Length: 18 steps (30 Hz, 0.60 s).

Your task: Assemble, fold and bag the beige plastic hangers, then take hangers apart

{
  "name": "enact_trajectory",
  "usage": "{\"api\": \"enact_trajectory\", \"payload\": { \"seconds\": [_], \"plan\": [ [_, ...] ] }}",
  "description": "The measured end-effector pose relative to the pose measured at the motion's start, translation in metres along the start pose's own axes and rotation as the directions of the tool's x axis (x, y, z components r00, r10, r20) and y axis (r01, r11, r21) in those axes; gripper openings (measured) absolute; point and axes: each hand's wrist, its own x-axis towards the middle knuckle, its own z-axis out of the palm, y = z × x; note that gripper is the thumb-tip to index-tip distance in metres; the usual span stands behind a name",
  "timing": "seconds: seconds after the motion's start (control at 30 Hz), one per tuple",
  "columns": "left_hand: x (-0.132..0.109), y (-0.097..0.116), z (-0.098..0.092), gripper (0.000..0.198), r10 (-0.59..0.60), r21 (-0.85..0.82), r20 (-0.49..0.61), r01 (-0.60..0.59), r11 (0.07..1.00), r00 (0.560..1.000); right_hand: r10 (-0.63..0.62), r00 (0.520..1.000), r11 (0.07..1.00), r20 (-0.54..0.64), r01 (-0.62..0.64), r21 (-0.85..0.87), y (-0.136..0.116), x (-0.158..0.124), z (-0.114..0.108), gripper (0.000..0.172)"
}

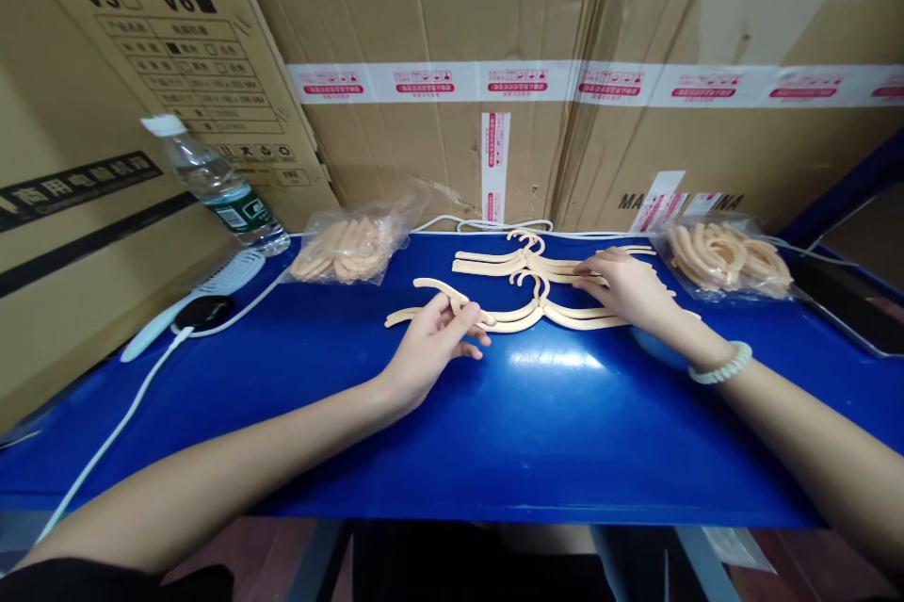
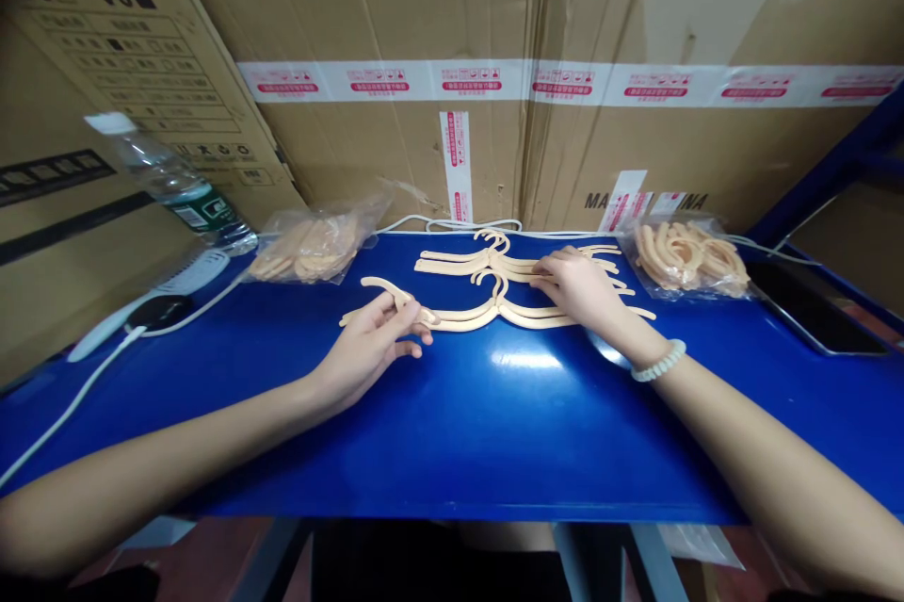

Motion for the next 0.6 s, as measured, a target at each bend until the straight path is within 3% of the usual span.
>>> {"api": "enact_trajectory", "payload": {
  "seconds": [0.1,0.33,0.47,0.6],
  "plan": [
    [0.005,0.003,-0.003,0.045,0.030,-0.019,-0.027,-0.030,0.999,0.999,-0.017,0.999,0.999,0.046,0.018,-0.036,0.011,0.001,0.012,0.016],
    [0.015,0.019,-0.016,0.035,0.162,0.049,-0.096,-0.158,0.986,0.982,-0.027,0.999,1.000,0.021,0.027,-0.016,0.009,0.008,0.018,0.014],
    [0.016,0.028,-0.018,0.033,0.181,0.035,-0.131,-0.178,0.983,0.975,0.038,0.997,0.989,-0.065,-0.028,0.146,0.010,0.011,0.000,0.011],
    [0.016,0.023,-0.026,0.028,0.202,0.032,-0.093,-0.199,0.979,0.975,0.104,0.987,0.934,-0.121,-0.055,0.354,0.001,-0.001,-0.030,0.018]
  ]
}}
